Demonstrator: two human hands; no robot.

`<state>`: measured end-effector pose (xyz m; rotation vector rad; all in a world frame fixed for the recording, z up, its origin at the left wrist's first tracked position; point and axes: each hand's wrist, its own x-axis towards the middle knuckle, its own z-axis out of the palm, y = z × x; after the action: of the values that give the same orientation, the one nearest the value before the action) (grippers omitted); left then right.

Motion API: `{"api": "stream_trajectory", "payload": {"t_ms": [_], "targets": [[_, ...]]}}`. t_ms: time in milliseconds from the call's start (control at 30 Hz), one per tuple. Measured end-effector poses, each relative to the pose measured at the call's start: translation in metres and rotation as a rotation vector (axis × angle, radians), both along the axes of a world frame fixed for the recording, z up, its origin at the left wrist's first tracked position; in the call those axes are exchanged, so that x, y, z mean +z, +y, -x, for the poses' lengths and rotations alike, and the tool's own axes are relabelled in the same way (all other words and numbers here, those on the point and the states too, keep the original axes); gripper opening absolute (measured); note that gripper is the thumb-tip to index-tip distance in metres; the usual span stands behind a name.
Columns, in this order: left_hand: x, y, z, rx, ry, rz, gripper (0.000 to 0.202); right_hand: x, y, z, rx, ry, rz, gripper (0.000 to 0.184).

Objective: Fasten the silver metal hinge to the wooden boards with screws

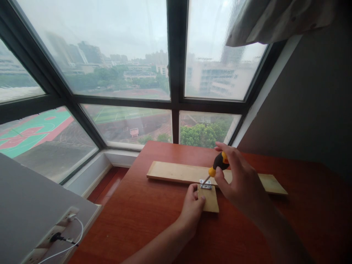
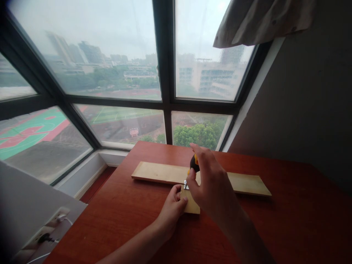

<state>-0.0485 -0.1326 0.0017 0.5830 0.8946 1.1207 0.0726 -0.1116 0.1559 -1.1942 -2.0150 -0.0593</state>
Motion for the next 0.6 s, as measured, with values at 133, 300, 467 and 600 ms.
{"api": "stream_trajectory", "payload": {"t_ms": [133, 300, 467, 600], "targets": [[-0.0002, -0.0002, 0.0002, 0.0, 0.003, 0.0, 0.042, -0.0009, -0.0011, 0.0002, -0.036, -0.027, 0.005, 0.055], [0.0, -0.0004, 0.0002, 0.008, 0.02, 0.015, 0.042, -0.0036, 0.0007, -0.0011, -0.106, -0.042, -0.024, 0.051], [-0.0012, 0.0011, -0.001, 0.002, 0.0, 0.001, 0.044, 0.001, -0.0023, -0.0013, 0.019, 0.01, 0.036, 0.059], [-0.0005, 0.0003, -0.0004, -0.001, 0.019, 0.007, 0.044, -0.0004, -0.0005, -0.0025, -0.075, -0.067, -0.017, 0.052]]}}
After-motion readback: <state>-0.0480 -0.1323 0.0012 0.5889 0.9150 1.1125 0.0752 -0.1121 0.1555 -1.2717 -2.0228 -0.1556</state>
